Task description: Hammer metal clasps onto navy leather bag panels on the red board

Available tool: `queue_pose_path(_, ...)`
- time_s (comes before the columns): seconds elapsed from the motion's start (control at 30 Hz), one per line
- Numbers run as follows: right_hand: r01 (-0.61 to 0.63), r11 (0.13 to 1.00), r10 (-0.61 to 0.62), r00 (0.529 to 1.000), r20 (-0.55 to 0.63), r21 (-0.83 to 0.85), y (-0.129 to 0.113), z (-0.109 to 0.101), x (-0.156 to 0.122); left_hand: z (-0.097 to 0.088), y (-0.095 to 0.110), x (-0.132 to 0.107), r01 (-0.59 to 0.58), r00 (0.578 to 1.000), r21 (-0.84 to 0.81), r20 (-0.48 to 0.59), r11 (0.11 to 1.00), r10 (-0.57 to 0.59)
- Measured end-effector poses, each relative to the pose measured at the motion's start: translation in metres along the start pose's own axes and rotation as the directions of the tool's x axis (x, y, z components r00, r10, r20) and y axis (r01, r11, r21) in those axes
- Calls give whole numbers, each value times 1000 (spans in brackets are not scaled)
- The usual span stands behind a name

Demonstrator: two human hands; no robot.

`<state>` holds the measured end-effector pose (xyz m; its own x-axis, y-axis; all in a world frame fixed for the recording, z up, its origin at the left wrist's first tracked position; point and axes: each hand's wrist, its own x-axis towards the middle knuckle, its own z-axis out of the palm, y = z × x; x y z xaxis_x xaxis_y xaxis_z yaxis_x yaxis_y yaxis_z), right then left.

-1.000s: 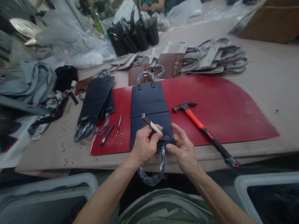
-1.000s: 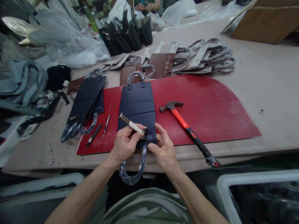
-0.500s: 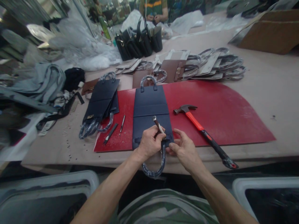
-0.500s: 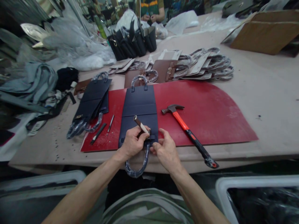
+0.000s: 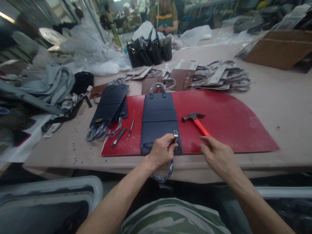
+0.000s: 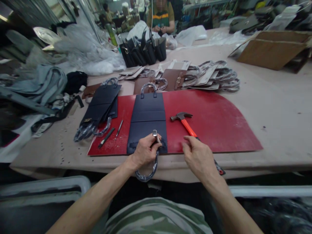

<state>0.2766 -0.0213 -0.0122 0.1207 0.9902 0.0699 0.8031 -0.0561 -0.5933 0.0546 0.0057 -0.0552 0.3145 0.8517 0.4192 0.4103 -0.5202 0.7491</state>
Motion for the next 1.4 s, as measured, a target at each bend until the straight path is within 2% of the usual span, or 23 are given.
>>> queue_pose_path(0.1,-28,999,26,999,-38,-39,14,-17,8,-2,-1,1,24,1000,-21,-1,999,-24)
queue_pose_path(0.17,-18,998,15,998,-53,-59,22,-20,10,-3,-2,1,26,1000,-26,-8,999,-27)
queue_pose_path(0.23,38,989,-48,996,-69,-142,30,-16,10,-3,-1,0,23,1000,-23,-9,999,-23)
queue_pose_path(0.33,95,919,-124,991,-50,-382,40,-5,11,-2,0,0,24,1000,1,8,1000,-24)
queue_pose_path(0.43,37,870,-44,999,-2,-493,43,-1,17,-1,2,0,11,999,35,38,999,-12)
queue_pose_path(0.5,-58,924,79,996,41,-377,40,-5,25,-1,3,1,7,999,44,36,999,-8)
queue_pose_path(0.53,-148,963,174,980,100,-225,37,-8,29,0,4,0,10,1000,41,27,999,-11)
queue_pose_path(0.57,-265,964,266,944,197,-28,33,-11,33,0,4,0,15,1000,33,14,999,-16)
queue_pose_path(0.6,-391,905,327,891,316,168,29,-13,36,1,5,0,21,1000,22,3,1000,-21)
queue_pose_path(0.63,-502,802,346,832,435,322,25,-15,39,2,5,0,29,1000,11,-7,1000,-29)
queue_pose_path(0.7,-628,619,308,747,589,472,16,-16,42,4,6,-1,40,999,-6,-22,999,-40)
queue_pose_path(0.73,-645,583,292,733,614,493,12,-14,43,4,6,-1,44,999,-7,-27,999,-44)
queue_pose_path(0.87,-649,538,287,741,607,537,-3,-9,38,7,9,-1,55,998,19,-43,998,-55)
queue_pose_path(0.93,-610,549,289,780,555,572,-12,-15,30,7,9,-1,58,997,32,-46,998,-57)
queue_pose_path(1.0,-488,641,260,864,430,593,-22,-29,20,7,10,-1,61,997,32,-46,998,-60)
queue_pose_path(1.07,-265,802,153,958,244,536,-31,-50,10,7,10,-1,70,997,23,-46,997,-69)
queue_pose_path(1.13,9,932,-34,997,62,363,-38,-73,1,7,11,-1,75,996,21,-41,997,-74)
queue_pose_path(1.2,248,959,-243,968,-57,137,-42,-93,-8,8,12,-1,72,997,36,-33,997,-71)
queue_pose_path(1.27,409,911,-412,907,-92,-42,-44,-106,-16,9,12,-1,69,997,52,-24,996,-68)
queue_pose_path(1.33,481,867,-492,867,-80,-129,-46,-113,-22,9,12,-1,81,996,48,-26,996,-80)
queue_pose_path(1.4,464,873,-480,873,-90,-151,-48,-114,-28,9,12,-1,99,994,27,-39,995,-98)
